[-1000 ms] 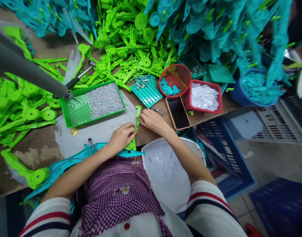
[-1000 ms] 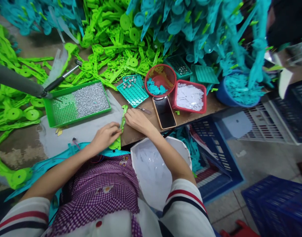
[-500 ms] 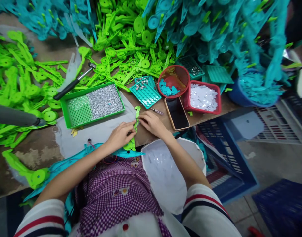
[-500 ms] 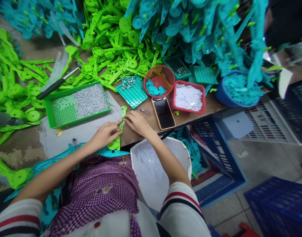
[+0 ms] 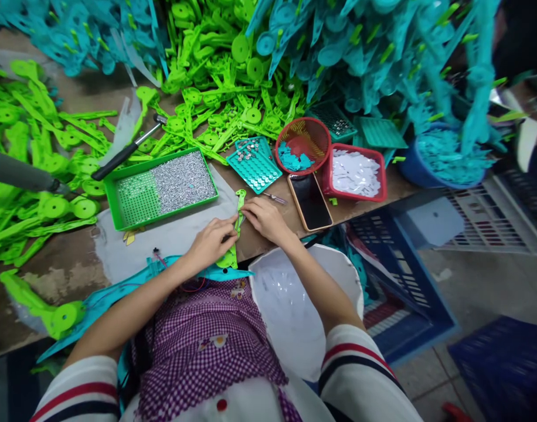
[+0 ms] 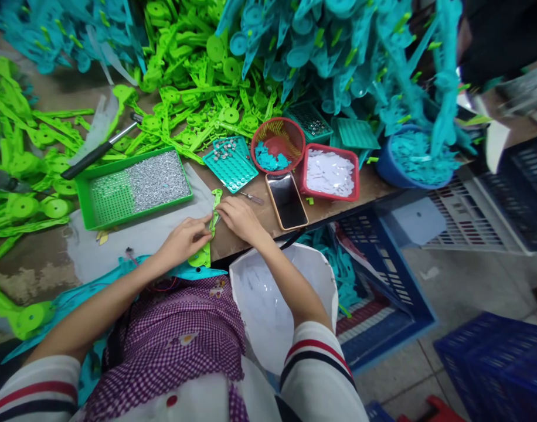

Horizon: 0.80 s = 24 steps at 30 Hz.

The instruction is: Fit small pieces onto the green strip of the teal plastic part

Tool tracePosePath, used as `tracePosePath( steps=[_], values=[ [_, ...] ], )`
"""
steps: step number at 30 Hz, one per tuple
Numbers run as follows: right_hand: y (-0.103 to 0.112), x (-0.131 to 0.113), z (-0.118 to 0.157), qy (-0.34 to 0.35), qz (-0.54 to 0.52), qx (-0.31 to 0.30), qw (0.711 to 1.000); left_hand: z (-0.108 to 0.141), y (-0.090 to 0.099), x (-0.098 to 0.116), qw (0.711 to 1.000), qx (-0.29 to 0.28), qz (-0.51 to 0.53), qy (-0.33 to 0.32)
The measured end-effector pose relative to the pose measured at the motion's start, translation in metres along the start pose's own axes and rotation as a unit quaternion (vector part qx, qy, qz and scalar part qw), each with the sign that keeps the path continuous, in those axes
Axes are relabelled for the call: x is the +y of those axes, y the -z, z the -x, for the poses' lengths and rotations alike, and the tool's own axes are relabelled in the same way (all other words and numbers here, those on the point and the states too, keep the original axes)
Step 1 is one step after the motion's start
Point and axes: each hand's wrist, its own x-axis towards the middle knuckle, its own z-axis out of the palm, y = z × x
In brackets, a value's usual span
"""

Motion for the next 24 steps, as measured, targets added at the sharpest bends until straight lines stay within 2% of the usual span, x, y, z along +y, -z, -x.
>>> tracePosePath(
  steps=[3,13,21,24],
  values=[
    [-0.001,-0.002,0.001,-0.006,0.016,-0.008,1.000,0.000,0.000,0.001,1.000,-0.001,-0.002,0.005],
    [-0.005,-0.007,0.006,-0.053,0.002,0.021,0.998,0.000,0.001,0.003,1.000,-0.011,0.000,0.017],
    [-0.005,-0.008,0.006,-0.052,0.044,-0.003,0.998,0.000,0.003,0.004,1.000,-0.013,0.006,0.017],
    [-0.001,-0.012,0.002,-0.046,0.090,-0.042,0.994,0.000,0.003,0.004,1.000,-0.014,0.002,0.015]
  ],
)
